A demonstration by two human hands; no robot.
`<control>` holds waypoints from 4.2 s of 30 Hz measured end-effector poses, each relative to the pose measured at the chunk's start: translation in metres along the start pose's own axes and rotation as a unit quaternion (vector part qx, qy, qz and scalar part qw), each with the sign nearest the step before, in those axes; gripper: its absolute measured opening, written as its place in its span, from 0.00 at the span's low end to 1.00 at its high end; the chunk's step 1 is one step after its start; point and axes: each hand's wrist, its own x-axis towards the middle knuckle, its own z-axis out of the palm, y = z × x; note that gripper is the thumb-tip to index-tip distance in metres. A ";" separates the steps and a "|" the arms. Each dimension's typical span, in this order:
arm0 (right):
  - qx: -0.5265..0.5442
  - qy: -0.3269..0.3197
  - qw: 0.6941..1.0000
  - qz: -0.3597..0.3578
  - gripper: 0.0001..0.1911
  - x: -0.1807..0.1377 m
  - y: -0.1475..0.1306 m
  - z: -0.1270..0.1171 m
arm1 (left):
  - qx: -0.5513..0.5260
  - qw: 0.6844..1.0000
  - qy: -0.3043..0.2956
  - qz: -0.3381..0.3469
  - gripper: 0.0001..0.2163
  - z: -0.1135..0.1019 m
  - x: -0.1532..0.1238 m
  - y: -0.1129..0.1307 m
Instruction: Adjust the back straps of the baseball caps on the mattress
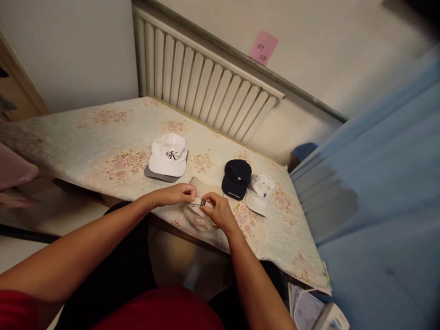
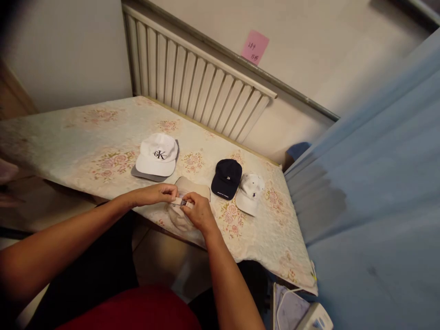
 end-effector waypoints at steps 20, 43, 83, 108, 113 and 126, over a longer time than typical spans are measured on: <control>0.265 -0.084 0.954 0.114 0.16 0.005 0.019 0.004 | 0.057 0.998 -0.016 0.028 0.09 0.004 -0.001 -0.002; 0.314 -0.058 0.937 0.140 0.15 0.003 0.021 0.006 | 0.086 0.996 0.000 0.009 0.09 0.010 -0.001 0.010; 0.116 0.100 0.987 0.046 0.05 -0.075 -0.028 0.012 | 0.129 0.989 0.071 -0.031 0.11 0.025 0.029 0.038; 0.217 -0.083 0.967 0.102 0.24 -0.077 0.025 0.077 | -0.604 0.731 0.312 0.055 0.13 0.056 0.089 0.133; 0.302 0.014 0.936 0.181 0.34 -0.059 0.039 0.079 | -0.629 0.713 0.305 0.055 0.15 0.057 0.083 0.124; 0.365 0.220 0.883 0.197 0.42 -0.048 0.041 0.050 | -0.611 0.749 0.247 0.074 0.09 0.056 0.066 0.103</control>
